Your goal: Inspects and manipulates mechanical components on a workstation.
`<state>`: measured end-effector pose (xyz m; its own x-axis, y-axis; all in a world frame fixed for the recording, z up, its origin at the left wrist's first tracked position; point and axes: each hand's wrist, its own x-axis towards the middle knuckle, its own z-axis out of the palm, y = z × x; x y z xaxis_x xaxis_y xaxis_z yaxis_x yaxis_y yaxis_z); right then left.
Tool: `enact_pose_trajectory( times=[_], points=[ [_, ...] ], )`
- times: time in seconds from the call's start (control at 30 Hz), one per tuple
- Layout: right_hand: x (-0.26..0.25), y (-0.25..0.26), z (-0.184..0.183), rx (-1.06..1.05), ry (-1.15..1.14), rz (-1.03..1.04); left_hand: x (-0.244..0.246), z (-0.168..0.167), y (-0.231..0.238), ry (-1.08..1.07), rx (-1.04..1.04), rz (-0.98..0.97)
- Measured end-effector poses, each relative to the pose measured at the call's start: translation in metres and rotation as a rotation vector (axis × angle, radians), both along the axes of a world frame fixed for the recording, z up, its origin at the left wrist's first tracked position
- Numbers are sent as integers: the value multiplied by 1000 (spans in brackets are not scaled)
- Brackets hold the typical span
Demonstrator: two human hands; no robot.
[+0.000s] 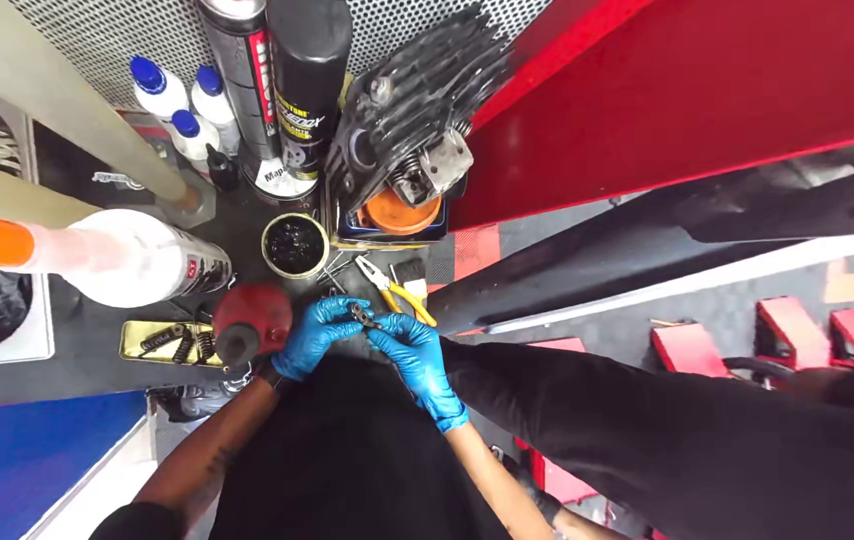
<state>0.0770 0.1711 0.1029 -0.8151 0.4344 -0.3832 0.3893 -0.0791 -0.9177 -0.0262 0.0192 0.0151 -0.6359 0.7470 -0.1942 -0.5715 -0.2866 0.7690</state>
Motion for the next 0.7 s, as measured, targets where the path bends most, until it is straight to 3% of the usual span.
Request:
enact_pose_trajectory(
  times=[0.3,0.4,0.5,0.7],
  points=[
    [10,3,-2,-65,-15,-23,2,-2,-4,31,-26,-20],
    [26,13,-14,266,-105,34,1,-2,-12,15,-62,-22],
    [38,16,-29,691,-320,241,0,-5,-23,-6,-111,-31],
    [27,10,-34,1014,-519,446,7,-5,-27,-9,-189,-75]
  ],
)
